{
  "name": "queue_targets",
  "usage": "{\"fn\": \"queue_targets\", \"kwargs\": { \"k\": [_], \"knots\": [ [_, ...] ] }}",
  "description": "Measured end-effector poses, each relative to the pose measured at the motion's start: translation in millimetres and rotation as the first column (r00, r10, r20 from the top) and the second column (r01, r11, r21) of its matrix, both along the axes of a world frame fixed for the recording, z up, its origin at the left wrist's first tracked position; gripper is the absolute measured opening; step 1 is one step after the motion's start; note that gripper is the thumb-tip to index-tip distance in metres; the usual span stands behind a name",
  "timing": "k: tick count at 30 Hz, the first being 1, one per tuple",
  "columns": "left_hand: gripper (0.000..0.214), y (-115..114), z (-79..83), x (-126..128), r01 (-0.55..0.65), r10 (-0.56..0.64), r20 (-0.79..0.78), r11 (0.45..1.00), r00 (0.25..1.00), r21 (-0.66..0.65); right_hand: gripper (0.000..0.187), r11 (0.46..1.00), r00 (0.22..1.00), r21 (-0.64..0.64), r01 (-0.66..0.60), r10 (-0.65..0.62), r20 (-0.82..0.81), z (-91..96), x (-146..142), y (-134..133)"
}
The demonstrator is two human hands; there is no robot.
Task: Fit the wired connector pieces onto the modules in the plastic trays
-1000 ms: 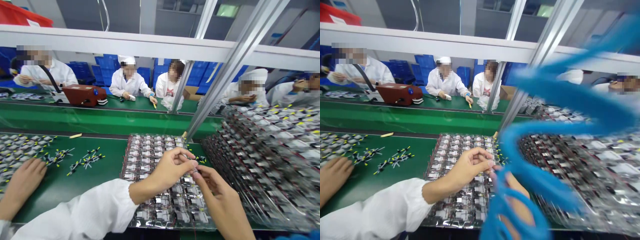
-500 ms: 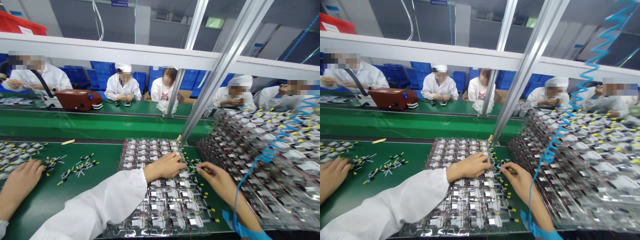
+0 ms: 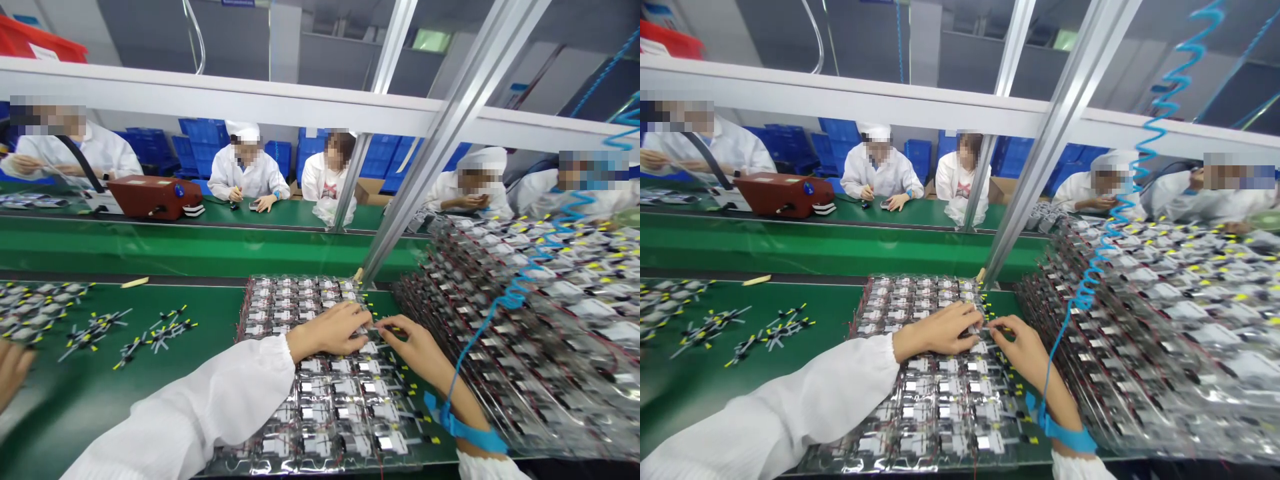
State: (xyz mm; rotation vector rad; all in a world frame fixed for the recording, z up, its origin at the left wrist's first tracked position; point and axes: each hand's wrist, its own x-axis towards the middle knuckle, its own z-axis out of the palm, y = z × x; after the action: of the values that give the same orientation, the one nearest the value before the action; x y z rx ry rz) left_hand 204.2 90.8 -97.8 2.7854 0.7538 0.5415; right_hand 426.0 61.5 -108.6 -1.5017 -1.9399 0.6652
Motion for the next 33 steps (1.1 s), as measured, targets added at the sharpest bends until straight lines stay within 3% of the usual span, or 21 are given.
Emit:
{"fn": "queue_targets", "kwargs": {
  "k": [9,33],
  "knots": [
    [0.029,5.7,-11.2,1.0,-0.044,0.058,0.07,0.982,0.996,-0.186,0.029,0.999,0.999,-0.013,-0.042,0.042,-0.014,-2.2,-9.1,3.5],
    [0.029,6.7,-9.6,2.7,-0.04,0.051,0.05,0.98,0.997,-0.194,0.038,0.996,0.995,-0.052,-0.079,0.076,-0.064,-9.0,-5.6,2.2]
  ]
}}
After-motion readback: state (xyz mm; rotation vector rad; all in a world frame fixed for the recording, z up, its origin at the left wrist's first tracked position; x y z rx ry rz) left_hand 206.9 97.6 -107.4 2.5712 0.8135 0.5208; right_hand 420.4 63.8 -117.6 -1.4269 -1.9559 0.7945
